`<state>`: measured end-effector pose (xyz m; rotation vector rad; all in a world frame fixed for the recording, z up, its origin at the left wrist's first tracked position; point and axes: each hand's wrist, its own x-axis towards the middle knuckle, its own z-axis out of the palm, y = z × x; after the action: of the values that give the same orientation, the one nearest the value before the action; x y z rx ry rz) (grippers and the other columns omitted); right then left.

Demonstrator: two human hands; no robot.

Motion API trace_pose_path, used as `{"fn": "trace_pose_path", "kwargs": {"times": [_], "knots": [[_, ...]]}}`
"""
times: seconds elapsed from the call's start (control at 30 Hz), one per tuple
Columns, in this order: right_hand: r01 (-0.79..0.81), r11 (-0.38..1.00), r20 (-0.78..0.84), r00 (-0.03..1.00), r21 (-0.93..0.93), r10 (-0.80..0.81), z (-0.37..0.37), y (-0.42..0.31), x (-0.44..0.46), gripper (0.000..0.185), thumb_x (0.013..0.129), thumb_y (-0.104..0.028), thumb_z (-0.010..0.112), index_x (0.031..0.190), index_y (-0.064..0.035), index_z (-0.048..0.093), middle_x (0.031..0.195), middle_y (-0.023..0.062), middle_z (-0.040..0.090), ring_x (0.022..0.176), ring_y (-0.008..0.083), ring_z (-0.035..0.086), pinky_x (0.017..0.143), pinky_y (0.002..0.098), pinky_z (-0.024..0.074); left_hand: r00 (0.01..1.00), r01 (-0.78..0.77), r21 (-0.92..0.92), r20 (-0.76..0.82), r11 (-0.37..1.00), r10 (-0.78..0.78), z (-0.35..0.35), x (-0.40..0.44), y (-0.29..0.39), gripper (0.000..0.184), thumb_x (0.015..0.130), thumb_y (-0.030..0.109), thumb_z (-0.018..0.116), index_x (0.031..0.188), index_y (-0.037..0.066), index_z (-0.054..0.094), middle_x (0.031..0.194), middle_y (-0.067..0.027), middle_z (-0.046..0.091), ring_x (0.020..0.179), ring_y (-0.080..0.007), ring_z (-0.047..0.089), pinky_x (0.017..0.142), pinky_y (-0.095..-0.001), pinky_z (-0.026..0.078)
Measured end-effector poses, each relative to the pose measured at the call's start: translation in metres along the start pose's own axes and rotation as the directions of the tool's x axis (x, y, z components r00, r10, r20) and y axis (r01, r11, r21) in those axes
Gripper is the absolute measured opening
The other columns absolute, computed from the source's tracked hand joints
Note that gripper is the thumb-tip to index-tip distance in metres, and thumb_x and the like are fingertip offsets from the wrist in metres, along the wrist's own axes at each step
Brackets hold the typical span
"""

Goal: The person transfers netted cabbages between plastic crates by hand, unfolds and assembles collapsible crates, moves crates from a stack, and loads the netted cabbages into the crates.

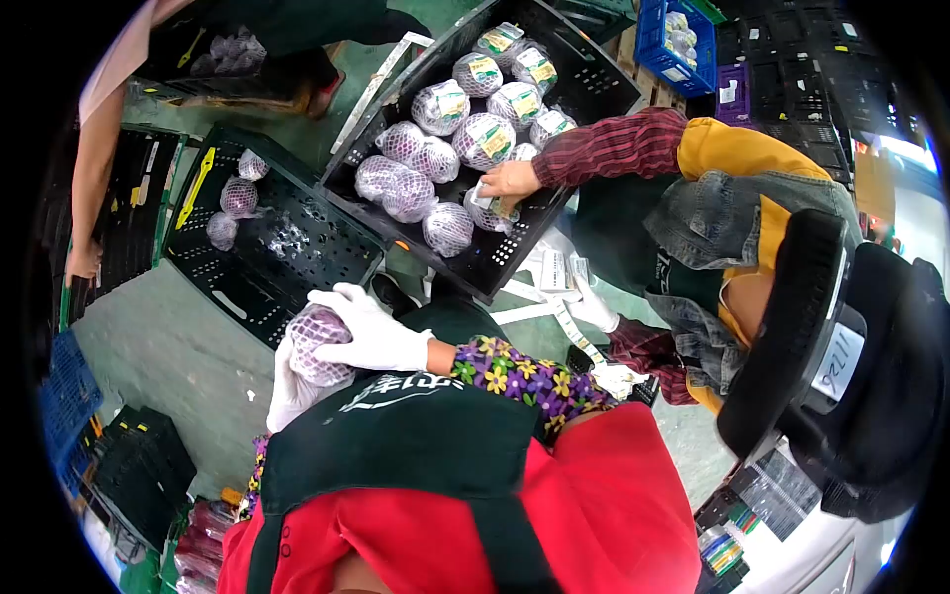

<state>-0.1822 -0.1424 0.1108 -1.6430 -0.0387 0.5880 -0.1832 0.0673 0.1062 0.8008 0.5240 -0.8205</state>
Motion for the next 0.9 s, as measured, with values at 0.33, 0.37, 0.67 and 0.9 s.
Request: {"fn": "trace_pose_path", "kwargs": {"times": [0.33, 0.37, 0.67, 0.9], "knots": [[-0.162, 0.975, -0.186, 0.974, -0.155, 0.132, 0.01, 0.032, -0.037, 0.038, 0.091, -0.03, 0.058, 0.123, -0.0083, 0.057, 0.111, 0.015, 0.057, 0.105, 0.0288, 0.058, 0.093, 0.0373, 0.0464, 0.874, -0.027, 0.662, -0.348, 0.749, 0.338, -0.258, 0.174, -0.015, 0.071, 0.079, 0.016, 0.075, 0.14, 0.015, 0.038, 0.124, -0.0154, 0.055, 0.106, -0.0293, 0.061, 0.084, -0.0464, 0.056], [-0.145, 0.972, -0.221, 0.97, -0.184, 0.103, 0.013, 0.037, -0.041, 0.036, 0.091, -0.028, 0.059, 0.121, -0.0079, 0.057, 0.109, 0.0145, 0.058, 0.103, 0.0292, 0.059, 0.091, 0.0374, 0.0478, 0.819, 0.113, 0.787, -0.419, 0.607, 0.391, -0.264, 0.181, -0.019, 0.07, 0.074, 0.017, 0.078, 0.136, 0.016, 0.045, 0.117, -0.0154, 0.059, 0.103, -0.0273, 0.061, 0.083, -0.0481, 0.056], [-0.323, 0.93, -0.409, 0.883, -0.175, 0.23, 0.033, 0.059, -0.071, 0.033, 0.091, -0.024, 0.062, 0.12, -0.009, 0.059, 0.11, 0.0136, 0.061, 0.103, 0.0299, 0.061, 0.09, 0.0384, 0.0498, 0.94, 0.331, 0.807, -0.326, -0.489, 0.098, -0.307, 0.221, -0.09, 0.048, 0.084, 0.03, 0.06, 0.132, 0.027, 0.051, 0.133, -0.0195, 0.046, 0.111, -0.0364, 0.058, 0.094, -0.0532, 0.046], [-0.322, 0.927, -0.43, 0.877, -0.19, 0.216, 0.045, 0.049, -0.079, 0.033, 0.091, -0.025, 0.062, 0.119, -0.0091, 0.06, 0.108, 0.0144, 0.062, 0.102, 0.0307, 0.062, 0.088, 0.0384, 0.0495, 0.872, 0.47, 0.812, -0.487, 0.347, -0.043, -0.355, 0.224, -0.073, 0.05, 0.091, 0.029, 0.056, 0.136, 0.007, 0.05, 0.131, -0.0169, 0.057, 0.123, -0.0309, 0.053, 0.1, -0.0396, 0.046]]}}
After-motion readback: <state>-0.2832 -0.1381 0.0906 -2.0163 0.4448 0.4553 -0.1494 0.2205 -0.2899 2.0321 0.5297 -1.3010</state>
